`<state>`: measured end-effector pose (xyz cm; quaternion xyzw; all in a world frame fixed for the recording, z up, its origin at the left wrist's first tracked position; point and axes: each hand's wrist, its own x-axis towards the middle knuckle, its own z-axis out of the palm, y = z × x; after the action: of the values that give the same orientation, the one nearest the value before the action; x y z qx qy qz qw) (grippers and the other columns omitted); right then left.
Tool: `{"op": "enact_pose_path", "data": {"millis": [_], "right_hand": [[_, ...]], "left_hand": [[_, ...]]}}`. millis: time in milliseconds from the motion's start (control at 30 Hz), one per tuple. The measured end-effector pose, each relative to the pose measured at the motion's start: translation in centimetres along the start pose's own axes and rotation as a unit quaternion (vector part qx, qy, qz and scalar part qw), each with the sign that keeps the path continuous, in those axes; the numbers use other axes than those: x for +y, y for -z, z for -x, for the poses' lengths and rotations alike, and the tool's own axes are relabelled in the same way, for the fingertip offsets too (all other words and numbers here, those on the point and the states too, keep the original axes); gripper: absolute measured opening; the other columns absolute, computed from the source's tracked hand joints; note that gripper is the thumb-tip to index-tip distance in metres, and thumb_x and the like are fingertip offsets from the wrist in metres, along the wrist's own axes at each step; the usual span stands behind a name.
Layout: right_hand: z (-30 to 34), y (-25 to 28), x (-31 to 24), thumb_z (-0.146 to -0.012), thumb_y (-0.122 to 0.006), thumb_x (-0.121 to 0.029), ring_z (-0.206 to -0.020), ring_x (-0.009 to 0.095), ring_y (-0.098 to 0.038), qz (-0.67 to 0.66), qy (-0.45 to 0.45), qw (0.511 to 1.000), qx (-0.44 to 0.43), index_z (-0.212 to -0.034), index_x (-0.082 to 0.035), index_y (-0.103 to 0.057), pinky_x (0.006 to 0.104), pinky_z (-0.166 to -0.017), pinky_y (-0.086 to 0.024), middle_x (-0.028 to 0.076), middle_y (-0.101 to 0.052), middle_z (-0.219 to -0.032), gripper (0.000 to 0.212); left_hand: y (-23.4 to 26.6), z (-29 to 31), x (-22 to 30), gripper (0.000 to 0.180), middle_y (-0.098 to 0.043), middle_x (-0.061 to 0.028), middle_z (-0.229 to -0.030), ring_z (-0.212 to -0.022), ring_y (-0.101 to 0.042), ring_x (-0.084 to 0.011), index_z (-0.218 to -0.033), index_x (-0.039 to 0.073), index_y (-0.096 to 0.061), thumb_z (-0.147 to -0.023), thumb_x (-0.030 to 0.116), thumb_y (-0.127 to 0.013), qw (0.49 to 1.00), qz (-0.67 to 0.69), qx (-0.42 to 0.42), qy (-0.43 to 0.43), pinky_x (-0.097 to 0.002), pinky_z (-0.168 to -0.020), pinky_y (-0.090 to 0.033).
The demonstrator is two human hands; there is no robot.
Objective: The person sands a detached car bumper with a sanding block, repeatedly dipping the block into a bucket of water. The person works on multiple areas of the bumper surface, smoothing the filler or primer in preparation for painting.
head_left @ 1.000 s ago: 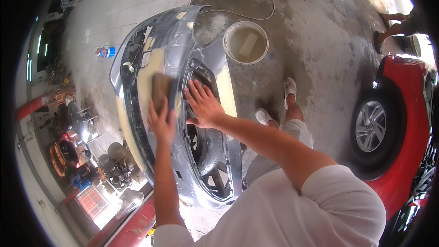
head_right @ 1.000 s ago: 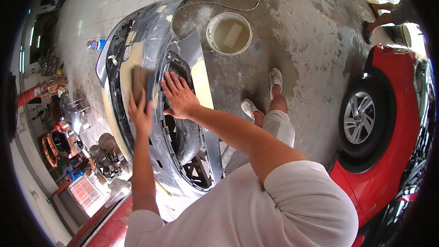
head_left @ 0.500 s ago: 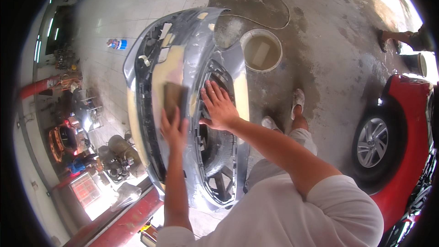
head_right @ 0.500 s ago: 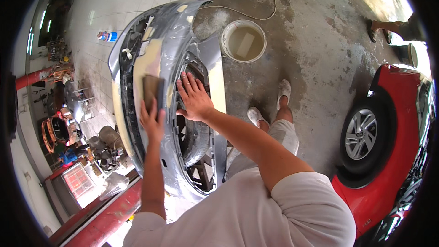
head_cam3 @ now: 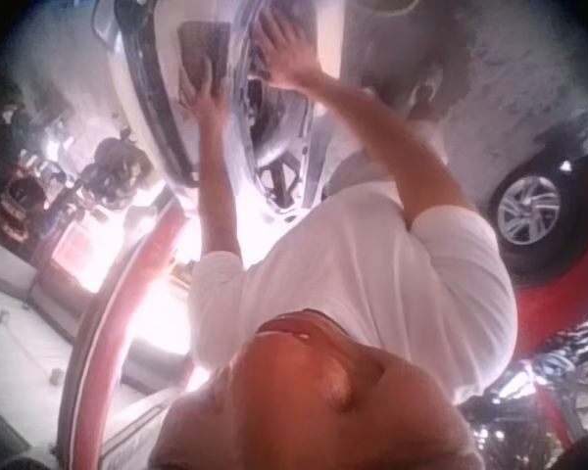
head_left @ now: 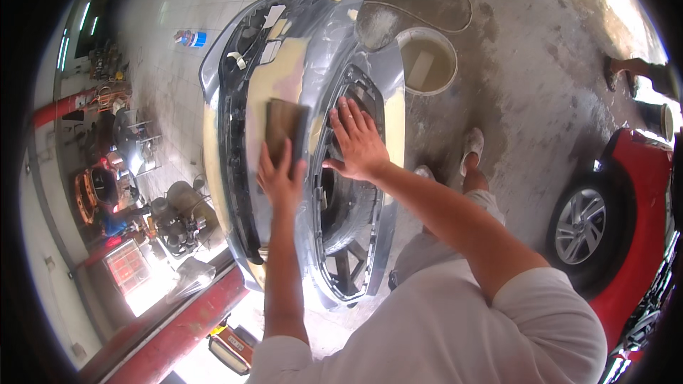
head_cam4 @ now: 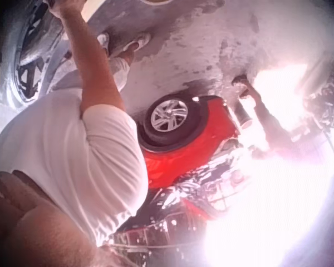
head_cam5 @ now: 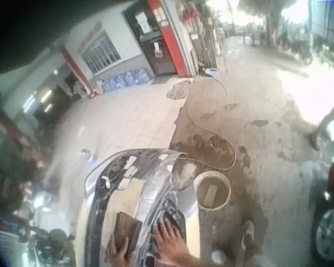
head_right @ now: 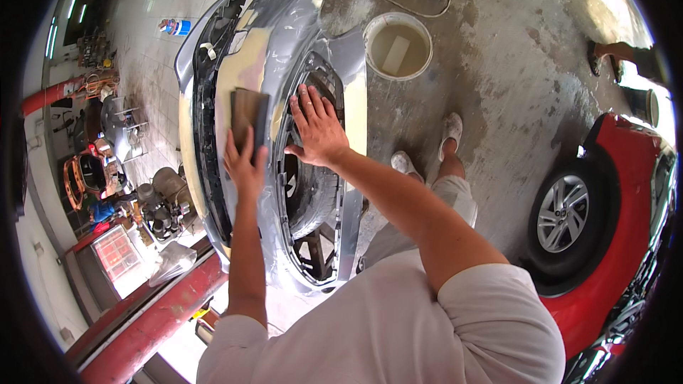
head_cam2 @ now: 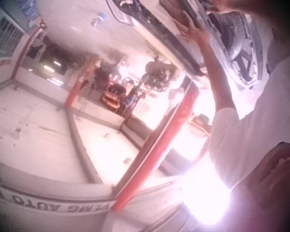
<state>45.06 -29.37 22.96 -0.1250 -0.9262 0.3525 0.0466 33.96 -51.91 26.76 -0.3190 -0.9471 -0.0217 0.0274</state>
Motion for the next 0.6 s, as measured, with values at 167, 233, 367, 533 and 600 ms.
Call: {"op": "enact_pose_path", "data": {"millis": [167,233,367,533,600], "right_hand": [[0.3,-0.6,-1.5,-0.086,-0.074,-0.065,-0.160,0.044,-0.016,-0.005,0.010,1.000,0.008,-0.165,0.000,-0.023,0.0540,-0.128,-0.019,0.028,-0.015,-0.173,0.114],[0.5,-1.0,-2.2,-0.086,-0.075,-0.065,-0.160,0.044,-0.016,-0.014,0.019,1.000,0.013,-0.165,0.000,-0.023,0.0548,-0.128,-0.021,0.028,-0.016,-0.172,0.115],[0.3,-1.3,-2.1,-0.086,-0.074,-0.066,-0.161,0.043,-0.015,-0.011,0.027,0.999,0.016,-0.165,0.001,-0.023,0.0543,-0.128,-0.020,0.028,-0.016,-0.172,0.115],[0.7,-0.9,-0.7,-0.086,-0.074,-0.066,-0.161,0.043,-0.014,0.007,-0.001,1.000,0.014,-0.165,0.001,-0.022,0.0539,-0.128,-0.020,0.028,-0.015,-0.172,0.115],[0.3,-0.7,-1.1,-0.086,-0.074,-0.066,-0.161,0.043,-0.014,0.007,0.003,1.000,0.012,-0.165,0.001,-0.023,0.0541,-0.128,-0.020,0.028,-0.015,-0.172,0.116]], "left_hand": [[1.6,-2.8,-5.1,0.056,-0.035,-0.0186,-0.169,-0.147,-0.042,-0.0445,-0.152,0.038,-0.059,-0.099,0.057,-0.062,0.994,-0.023,0.000,-0.108,-0.0607,-0.117,-0.033],[1.3,-7.6,-8.0,0.055,-0.038,-0.0204,-0.167,-0.146,-0.043,-0.0449,-0.154,0.039,-0.056,-0.102,0.058,-0.057,0.999,0.020,0.028,-0.036,-0.0588,-0.120,-0.030],[0.0,-8.7,-7.5,0.056,-0.038,-0.0210,-0.167,-0.147,-0.042,-0.0442,-0.156,0.043,-0.051,-0.103,0.062,-0.052,0.996,-0.020,0.043,0.076,-0.0628,-0.119,-0.030],[0.4,1.7,0.2,0.054,-0.036,-0.0219,-0.166,-0.149,-0.040,-0.0443,-0.150,0.041,-0.060,-0.099,0.059,-0.062,0.998,0.028,0.022,-0.047,-0.0612,-0.119,-0.029],[1.4,-0.4,-2.0,0.054,-0.036,-0.0225,-0.166,-0.149,-0.040,-0.0443,-0.150,0.039,-0.061,-0.099,0.058,-0.063,0.993,0.050,0.012,-0.106,-0.0609,-0.119,-0.029]]}}
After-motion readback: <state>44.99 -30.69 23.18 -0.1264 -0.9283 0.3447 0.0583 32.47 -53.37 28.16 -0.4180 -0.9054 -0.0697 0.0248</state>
